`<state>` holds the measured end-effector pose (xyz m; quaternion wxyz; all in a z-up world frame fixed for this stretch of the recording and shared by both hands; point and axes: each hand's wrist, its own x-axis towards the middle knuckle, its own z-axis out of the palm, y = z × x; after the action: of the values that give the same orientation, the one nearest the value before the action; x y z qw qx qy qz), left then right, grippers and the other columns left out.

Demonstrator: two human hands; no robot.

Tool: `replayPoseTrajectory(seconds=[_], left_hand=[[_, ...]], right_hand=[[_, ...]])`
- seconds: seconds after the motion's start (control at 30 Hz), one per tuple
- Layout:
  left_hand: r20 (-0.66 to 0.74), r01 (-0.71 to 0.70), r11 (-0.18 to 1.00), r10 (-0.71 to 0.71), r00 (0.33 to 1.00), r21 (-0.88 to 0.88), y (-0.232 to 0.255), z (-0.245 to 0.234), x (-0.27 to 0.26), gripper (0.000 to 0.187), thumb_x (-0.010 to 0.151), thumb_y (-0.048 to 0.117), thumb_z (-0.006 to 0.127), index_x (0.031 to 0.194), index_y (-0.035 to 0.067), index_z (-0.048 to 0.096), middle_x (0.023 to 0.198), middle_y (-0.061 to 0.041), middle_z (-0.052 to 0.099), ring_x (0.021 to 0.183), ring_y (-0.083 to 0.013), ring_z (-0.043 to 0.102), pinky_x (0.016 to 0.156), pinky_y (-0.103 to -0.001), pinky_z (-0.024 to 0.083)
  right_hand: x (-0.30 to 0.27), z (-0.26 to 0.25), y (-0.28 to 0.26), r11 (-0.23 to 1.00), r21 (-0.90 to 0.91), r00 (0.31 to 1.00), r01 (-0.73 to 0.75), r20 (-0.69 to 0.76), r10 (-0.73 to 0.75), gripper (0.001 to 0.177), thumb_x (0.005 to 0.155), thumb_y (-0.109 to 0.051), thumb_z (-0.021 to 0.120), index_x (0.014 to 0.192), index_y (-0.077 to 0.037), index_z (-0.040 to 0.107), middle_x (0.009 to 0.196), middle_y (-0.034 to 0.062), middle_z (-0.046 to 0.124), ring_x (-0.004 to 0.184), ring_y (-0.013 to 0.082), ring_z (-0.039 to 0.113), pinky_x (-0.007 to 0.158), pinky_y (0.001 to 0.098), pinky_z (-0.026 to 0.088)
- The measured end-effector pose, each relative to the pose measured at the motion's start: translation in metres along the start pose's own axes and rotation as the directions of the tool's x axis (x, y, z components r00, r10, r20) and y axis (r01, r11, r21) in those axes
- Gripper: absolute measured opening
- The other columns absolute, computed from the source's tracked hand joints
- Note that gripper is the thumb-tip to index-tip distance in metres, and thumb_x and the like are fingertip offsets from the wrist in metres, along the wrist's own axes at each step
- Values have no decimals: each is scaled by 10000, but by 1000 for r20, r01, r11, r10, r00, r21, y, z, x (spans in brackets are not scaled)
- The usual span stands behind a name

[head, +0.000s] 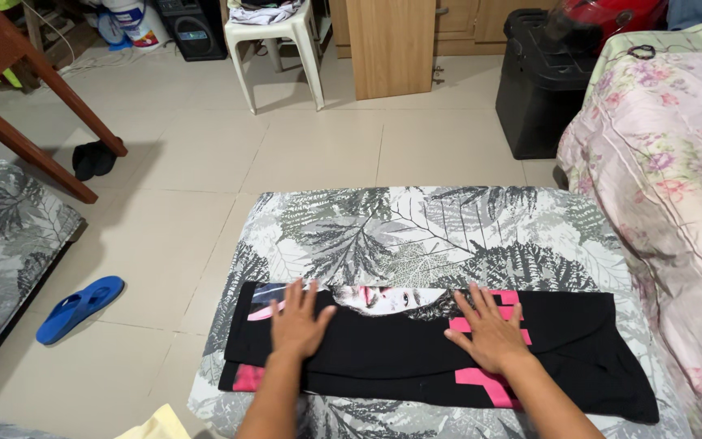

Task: The person folds shirts by hand on a surface, flattening the fabric and turning them over.

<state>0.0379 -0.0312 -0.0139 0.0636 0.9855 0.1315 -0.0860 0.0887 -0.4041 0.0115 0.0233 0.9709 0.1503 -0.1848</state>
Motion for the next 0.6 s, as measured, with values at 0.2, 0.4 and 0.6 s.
replayPoseTrajectory(seconds=[0.2, 0.4, 0.6], left_hand=[[-49, 113, 994, -113, 992, -7, -50, 11, 11, 822, 958, 732, 290, 1637, 298, 124, 1719, -9, 60, 1581, -220, 44, 1254, -530, 43], [-32, 354, 935, -354, 935, -1, -63, 12, 12, 845, 951, 759, 275, 1637, 296, 110, 1720, -66, 35, 1571, -364, 10, 1191, -652, 52], [14, 414, 905, -414, 910, -100, -77, 16, 19, 897, 920, 795, 323, 1639, 297, 122, 1729, -91, 33, 1572, -397, 25, 1188, -688, 40]], right_hand=[[4, 3, 6, 999, -3, 999, -34, 20, 34, 889, 934, -783, 360, 1637, -352, 27, 1729, 16, -77, 1587, 213, -48, 1172, 728, 74], [0, 2, 5, 999, 2, 999, -44, 31, 44, 894, 938, -787, 347, 1640, -332, 31, 1728, 24, -76, 1587, 224, -44, 1172, 730, 76], [-6, -5, 0, 997, -34, 997, -64, 35, 65, 887, 950, -773, 331, 1644, -311, 28, 1729, 52, -59, 1587, 251, -40, 1182, 720, 70]])
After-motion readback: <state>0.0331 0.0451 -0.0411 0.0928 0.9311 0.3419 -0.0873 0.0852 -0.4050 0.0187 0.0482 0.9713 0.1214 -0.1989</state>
